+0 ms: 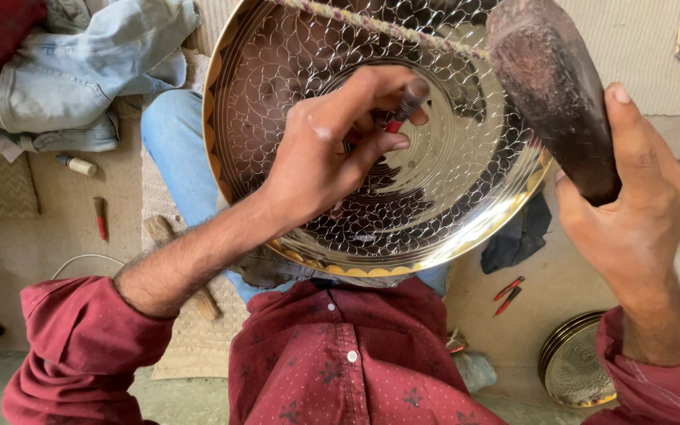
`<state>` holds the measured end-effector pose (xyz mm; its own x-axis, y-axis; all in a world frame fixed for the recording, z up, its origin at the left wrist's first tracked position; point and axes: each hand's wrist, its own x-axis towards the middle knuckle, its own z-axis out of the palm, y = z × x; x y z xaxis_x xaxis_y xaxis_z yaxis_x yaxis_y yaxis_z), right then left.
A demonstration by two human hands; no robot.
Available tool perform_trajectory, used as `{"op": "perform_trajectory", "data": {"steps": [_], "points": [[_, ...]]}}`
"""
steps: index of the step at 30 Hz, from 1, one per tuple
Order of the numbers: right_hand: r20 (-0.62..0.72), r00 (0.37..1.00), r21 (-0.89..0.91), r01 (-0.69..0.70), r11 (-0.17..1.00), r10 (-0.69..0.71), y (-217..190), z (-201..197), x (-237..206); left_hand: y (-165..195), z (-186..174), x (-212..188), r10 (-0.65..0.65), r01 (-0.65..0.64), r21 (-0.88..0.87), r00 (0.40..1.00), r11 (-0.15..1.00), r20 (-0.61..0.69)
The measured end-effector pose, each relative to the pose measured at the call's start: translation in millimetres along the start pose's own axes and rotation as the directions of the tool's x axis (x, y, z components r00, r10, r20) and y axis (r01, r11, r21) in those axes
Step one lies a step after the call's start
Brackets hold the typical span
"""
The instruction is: The person sits cross-legged on the floor with a large decorated brass plate resting on their lap. They hold a small punch against the plate's surface with one hand and strike it repeatedly with a wooden mallet held in the other hand, working the patterned design, briefly repositioning a rope sling under the plate midway before resuming hammering.
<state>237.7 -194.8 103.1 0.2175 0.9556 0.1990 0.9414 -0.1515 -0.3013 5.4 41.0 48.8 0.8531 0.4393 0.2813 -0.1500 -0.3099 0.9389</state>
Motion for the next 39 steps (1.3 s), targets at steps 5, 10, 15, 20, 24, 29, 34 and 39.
{"op": "perform_trajectory", "data": {"steps": [5, 10, 15, 20, 24, 29, 34, 39], "points": [[-0.014, 1.0, -0.027, -0.005, 1.0, 0.005, 1.6, -1.3, -6.1, -1.2, 0.0, -0.3, 0.019, -0.021, 0.081, 0.999, 0.997, 0.032], [-0.029, 0.956, 0.293, -0.272, 0.917, 0.292, 6.4, -7.7, -27.3, -2.9, -0.5, -0.4, 0.073, -0.076, 0.113, 0.997, 0.991, 0.032], [0.091, 0.819, 0.519, -0.524, 0.675, 0.566, 4.9, -9.7, -37.6, -4.5, 0.0, -1.4, 0.099, -0.102, 0.133, 0.995, 0.986, 0.028], [0.031, 0.988, 0.065, -0.156, 0.986, 0.154, 7.0, -18.4, -17.5, -5.7, 1.9, -1.7, 0.072, -0.076, 0.201, 0.997, 0.977, 0.03], [0.048, 0.999, -0.004, -0.019, 1.0, 0.019, 1.5, -17.4, -3.0, -6.6, 3.9, -1.7, 0.086, -0.088, 0.188, 0.996, 0.978, 0.019], [0.131, 0.989, 0.024, -0.079, 0.997, 0.076, -10.2, -20.7, 5.3, -6.2, 3.9, -0.9, 0.095, -0.094, 0.209, 0.995, 0.973, 0.002], [0.168, 0.976, 0.242, -0.179, 0.954, 0.14, -20.0, -23.7, 15.7, -2.6, 2.8, -2.0, 0.049, -0.053, 0.169, 0.998, 0.984, 0.026], [0.169, 0.977, 0.373, -0.182, 0.91, 0.127, -29.4, -26.8, 33.2, -3.1, 3.3, -2.3, 0.058, -0.06, 0.171, 0.998, 0.983, 0.015]]}}
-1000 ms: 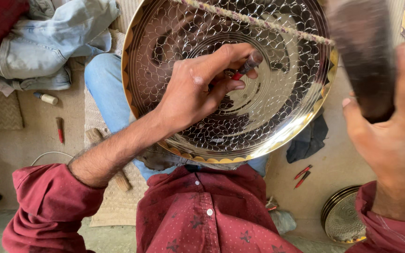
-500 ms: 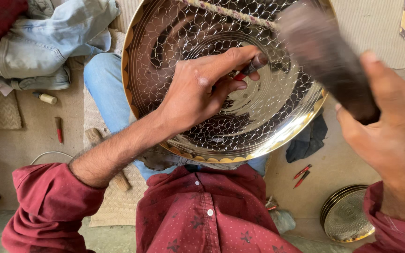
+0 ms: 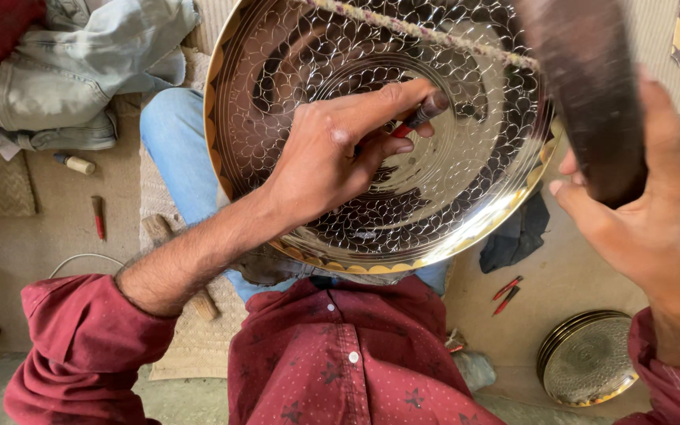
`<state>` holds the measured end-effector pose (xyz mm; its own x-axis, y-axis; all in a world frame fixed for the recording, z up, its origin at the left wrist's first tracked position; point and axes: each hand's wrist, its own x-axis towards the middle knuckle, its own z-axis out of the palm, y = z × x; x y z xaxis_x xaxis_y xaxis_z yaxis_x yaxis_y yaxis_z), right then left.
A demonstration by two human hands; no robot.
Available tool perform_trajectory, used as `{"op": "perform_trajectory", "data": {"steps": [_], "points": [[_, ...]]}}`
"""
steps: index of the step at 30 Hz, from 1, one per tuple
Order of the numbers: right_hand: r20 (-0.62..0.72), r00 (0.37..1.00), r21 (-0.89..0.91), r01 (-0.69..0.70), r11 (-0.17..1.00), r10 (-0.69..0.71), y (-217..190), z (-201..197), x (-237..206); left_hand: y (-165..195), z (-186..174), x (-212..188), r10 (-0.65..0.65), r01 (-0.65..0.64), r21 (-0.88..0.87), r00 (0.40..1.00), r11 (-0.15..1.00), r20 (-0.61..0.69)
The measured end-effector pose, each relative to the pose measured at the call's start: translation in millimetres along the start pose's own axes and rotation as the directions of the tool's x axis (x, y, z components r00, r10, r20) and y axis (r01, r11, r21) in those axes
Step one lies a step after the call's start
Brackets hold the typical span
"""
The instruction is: The person sits cross-legged on the floor with a large decorated brass plate resting on their lap. They hold a small punch against the plate's surface with one hand and strike it repeatedly with a wooden mallet held in the other hand, working the patterned design, briefly repositioning a rope sling under the plate midway before resuming hammering.
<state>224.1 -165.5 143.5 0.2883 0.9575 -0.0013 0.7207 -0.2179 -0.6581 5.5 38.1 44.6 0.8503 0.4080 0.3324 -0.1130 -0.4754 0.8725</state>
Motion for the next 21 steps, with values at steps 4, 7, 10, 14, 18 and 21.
{"op": "perform_trajectory", "data": {"steps": [4, 7, 10, 14, 18, 21], "points": [[0.062, 0.997, -0.48, 0.065, 0.875, -0.04, -15.1, -1.3, 10.0, -3.3, 0.4, -0.6, 0.01, -0.01, 0.026, 1.0, 1.0, -0.011], [0.011, 0.999, -0.293, 0.033, 0.956, -0.031, -20.5, -2.0, 13.5, -5.0, 0.9, -1.1, -0.026, 0.026, 0.036, 1.0, 0.999, 0.001], [0.103, 0.994, -0.562, 0.091, 0.822, -0.04, -18.4, -5.1, 9.1, -5.8, 2.0, -0.6, 0.006, -0.005, 0.049, 0.999, 0.999, -0.031], [-0.114, 0.99, 0.056, -0.075, 0.996, 0.081, -5.2, 4.7, -1.9, -5.2, 0.3, -2.1, -0.029, 0.029, 0.021, 1.0, 0.999, 0.004], [0.095, 0.994, -0.616, 0.108, 0.78, -0.063, 6.1, -1.6, -11.8, -3.9, -0.5, -2.6, -0.007, 0.007, 0.024, 1.0, 1.0, 0.008], [-0.032, 0.997, -0.263, 0.059, 0.963, -0.07, 16.8, 6.7, -23.2, -1.3, -1.9, -0.7, 0.02, -0.021, 0.029, 1.0, 0.999, 0.016]]}}
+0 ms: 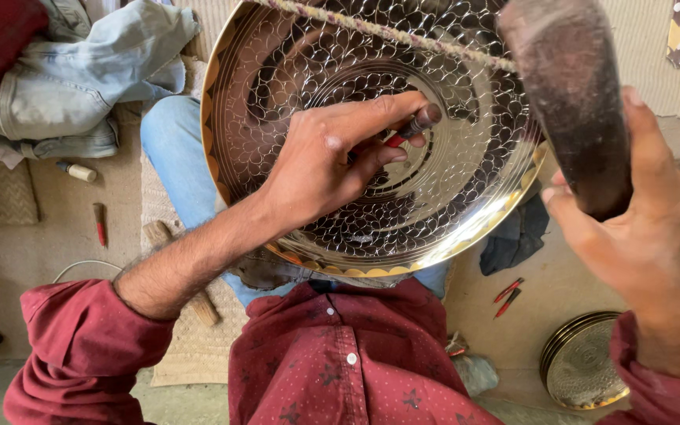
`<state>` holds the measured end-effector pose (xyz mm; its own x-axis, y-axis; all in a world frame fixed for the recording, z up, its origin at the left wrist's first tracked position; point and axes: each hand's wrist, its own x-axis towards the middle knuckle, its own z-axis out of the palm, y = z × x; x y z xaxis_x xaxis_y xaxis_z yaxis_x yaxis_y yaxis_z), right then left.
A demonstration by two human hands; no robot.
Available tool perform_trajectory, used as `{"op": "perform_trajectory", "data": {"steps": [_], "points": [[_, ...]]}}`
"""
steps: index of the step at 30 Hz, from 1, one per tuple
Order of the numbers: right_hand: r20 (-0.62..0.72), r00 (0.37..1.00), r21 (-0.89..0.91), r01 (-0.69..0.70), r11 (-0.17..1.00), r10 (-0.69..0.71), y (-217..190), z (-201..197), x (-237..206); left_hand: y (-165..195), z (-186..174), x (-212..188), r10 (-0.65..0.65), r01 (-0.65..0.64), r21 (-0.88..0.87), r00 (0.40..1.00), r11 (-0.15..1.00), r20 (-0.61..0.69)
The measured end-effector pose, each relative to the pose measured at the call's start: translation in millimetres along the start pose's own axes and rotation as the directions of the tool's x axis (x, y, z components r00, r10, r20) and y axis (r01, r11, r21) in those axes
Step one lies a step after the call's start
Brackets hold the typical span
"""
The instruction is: The person sits cross-legged on the floor with a large decorated brass plate resting on their lap. They hold a small punch against the plate's surface with one hand and strike it repeatedly with a wooden mallet held in the other hand, working the patterned design, briefly repositioning a rope sling under the plate midway before resuming hammering.
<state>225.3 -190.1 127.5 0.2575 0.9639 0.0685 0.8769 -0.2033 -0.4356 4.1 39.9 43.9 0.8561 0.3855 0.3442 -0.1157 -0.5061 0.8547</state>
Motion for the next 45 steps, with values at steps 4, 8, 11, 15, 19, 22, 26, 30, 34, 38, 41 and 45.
{"op": "perform_trajectory", "data": {"steps": [4, 8, 11, 15, 19, 22, 26, 30, 34, 38, 41, 45], "points": [[-0.032, 0.999, -0.191, -0.03, 0.981, 0.024, 15.8, 22.4, -33.2, 5.5, -4.6, 11.0, -0.115, 0.119, -0.146, 0.993, 0.982, 0.035], [-0.276, 0.902, 0.368, -0.219, 0.904, 0.331, 14.3, 80.7, -79.6, 7.2, -14.7, 27.8, 0.102, -0.097, -0.142, 0.995, 0.985, 0.024], [-0.454, 0.742, 0.659, -0.093, 0.747, 0.493, 7.4, 132.9, -96.6, 5.0, -5.8, 45.1, 0.194, -0.195, 0.001, 0.977, 0.981, 0.084], [-0.481, 0.61, 0.754, -0.078, 0.652, 0.63, -19.1, 190.7, -113.8, -2.6, 14.0, 67.4, 0.195, -0.155, -0.174, 0.95, 0.973, 0.245], [-0.34, 0.6, 0.832, -0.168, 0.529, 0.724, -32.3, 194.5, -132.5, -12.0, 18.3, 82.4, 0.287, -0.213, -0.207, 0.838, 0.955, 0.464], [-0.315, 0.582, 0.856, -0.167, 0.489, 0.75, -32.8, 188.1, -142.6, -12.2, 22.4, 92.6, 0.399, -0.336, -0.216, 0.748, 0.917, 0.53], [-0.399, 0.598, 0.803, -0.138, 0.58, 0.695, -28.1, 181.2, -149.1, -11.6, 21.6, 100.7, 0.371, -0.304, -0.217, 0.695, 0.928, 0.615], [-0.523, 0.581, 0.755, -0.023, 0.655, 0.624, -26.3, 179.4, -153.5, -9.9, 24.3, 106.4, 0.377, -0.298, -0.237, 0.635, 0.925, 0.674], [-0.615, 0.471, 0.748, 0.094, 0.657, 0.633, -27.9, 176.9, -153.2, -8.7, 23.2, 107.5, 0.372, -0.295, -0.235, 0.609, 0.926, 0.701], [-0.601, 0.623, 0.477, -0.224, 0.85, 0.501, -28.4, 170.9, -148.5, -6.8, 24.7, 108.4, 0.354, -0.285, -0.222, 0.602, 0.932, 0.715], [-0.548, 0.744, 0.152, -0.362, 0.92, 0.383, -28.8, 167.6, -144.1, -6.7, 25.8, 108.8, 0.353, -0.288, -0.223, 0.567, 0.931, 0.744], [-0.552, 0.663, 0.436, -0.287, 0.853, 0.506, -29.0, 164.3, -139.8, -7.4, 26.1, 109.1, 0.382, -0.319, -0.231, 0.577, 0.919, 0.722]]}}
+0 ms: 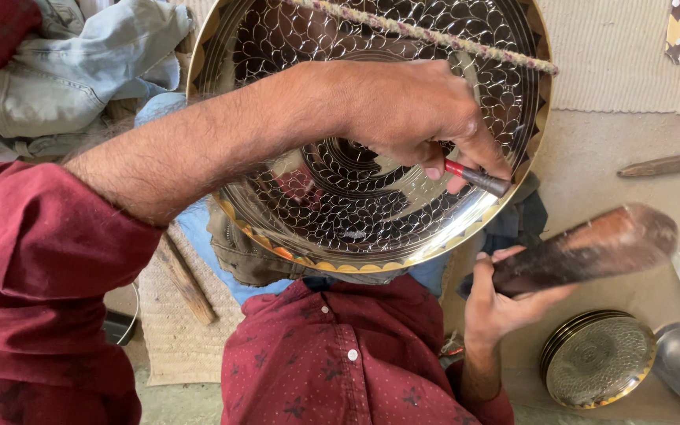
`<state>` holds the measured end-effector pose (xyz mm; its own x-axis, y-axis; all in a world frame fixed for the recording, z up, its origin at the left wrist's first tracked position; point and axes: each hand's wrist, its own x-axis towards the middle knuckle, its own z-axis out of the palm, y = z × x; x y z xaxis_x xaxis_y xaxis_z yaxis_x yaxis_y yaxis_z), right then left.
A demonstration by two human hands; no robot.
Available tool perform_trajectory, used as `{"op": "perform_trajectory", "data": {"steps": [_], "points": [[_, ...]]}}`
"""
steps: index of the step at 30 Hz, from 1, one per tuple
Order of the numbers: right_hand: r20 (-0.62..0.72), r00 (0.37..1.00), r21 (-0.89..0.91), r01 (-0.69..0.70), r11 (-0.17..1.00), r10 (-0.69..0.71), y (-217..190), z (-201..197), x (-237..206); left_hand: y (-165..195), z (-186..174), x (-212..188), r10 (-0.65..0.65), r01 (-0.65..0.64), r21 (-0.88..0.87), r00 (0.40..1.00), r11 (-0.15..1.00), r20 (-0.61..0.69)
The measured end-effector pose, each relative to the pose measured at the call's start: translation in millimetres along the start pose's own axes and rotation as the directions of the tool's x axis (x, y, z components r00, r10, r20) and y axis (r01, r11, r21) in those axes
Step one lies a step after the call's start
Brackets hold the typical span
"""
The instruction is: The person sits cross-legged on the floor with a large decorated brass plate resting on their lap. They hold a small punch against the plate's surface with one hand and strike it repeatedly with a wooden mallet held in the other hand, working the patterned design, briefly repositioning a rope sling under the plate midway before resuming hammering.
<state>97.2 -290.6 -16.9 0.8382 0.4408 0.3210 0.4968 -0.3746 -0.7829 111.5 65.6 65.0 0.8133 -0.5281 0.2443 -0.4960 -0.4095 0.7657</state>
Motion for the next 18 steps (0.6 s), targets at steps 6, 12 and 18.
{"op": "perform_trajectory", "data": {"steps": [6, 12, 18], "points": [[0.008, 0.989, 0.239, -0.143, 0.96, 0.145, -1.0, -3.9, -0.3, 1.8, -1.4, 1.3, -0.03, 0.03, 0.02, 0.999, 0.999, 0.022], [0.04, 0.992, 0.215, -0.127, 0.968, 0.121, 8.4, -0.4, -11.0, 2.7, -1.2, -3.3, -0.077, 0.077, 0.003, 0.997, 0.997, 0.027], [-0.036, 0.999, 0.126, -0.016, 0.992, 0.021, 19.2, -7.4, -8.1, 0.6, -0.5, -11.3, -0.02, 0.02, -0.039, 1.0, 0.999, -0.014]]}}
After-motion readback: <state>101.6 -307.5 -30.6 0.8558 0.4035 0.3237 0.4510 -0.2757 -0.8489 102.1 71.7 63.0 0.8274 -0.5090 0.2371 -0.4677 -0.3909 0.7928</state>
